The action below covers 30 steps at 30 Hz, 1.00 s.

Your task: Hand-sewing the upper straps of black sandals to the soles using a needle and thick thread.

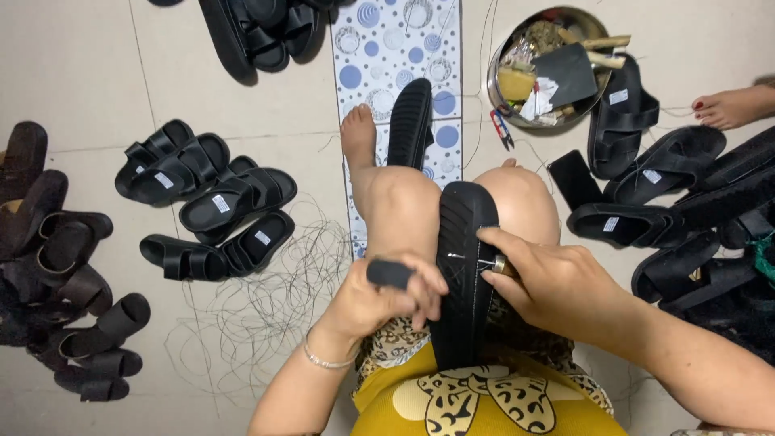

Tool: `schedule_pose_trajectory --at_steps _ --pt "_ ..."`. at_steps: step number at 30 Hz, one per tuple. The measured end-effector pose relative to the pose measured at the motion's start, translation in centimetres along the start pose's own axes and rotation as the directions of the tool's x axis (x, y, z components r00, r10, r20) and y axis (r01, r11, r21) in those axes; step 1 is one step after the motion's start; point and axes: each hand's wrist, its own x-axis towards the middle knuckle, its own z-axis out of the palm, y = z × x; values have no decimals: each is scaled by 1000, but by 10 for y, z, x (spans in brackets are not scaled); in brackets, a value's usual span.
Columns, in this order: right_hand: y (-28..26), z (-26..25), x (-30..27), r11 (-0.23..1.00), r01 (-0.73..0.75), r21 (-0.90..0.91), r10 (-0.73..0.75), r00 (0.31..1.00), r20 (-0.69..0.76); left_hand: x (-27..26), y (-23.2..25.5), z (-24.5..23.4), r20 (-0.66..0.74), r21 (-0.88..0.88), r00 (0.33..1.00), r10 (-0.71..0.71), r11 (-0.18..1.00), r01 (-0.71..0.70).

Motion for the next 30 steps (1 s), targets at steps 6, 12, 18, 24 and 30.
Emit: schedule_pose_trajectory --at_steps 6,12,18,24,30 --pt "-8 -10 1 984 70 -166 -77 996 -38 21 3 30 -90 869 993 -79 480 117" --pt "73 -79 -45 856 -441 -270 506 608 611 3 13 7 -331 645 936 -117 696 315" --pt "-13 -39 7 393 -847 358 628 531 569 3 34 6 -349 842 905 241 506 190" --pt "28 -8 -22 374 -60 926 76 997 34 -7 10 54 144 988 985 97 49 -149" --pt "4 7 -17 960 -39 276 55 997 -49 -15 -64 68 502 824 864 -36 -286 -490"
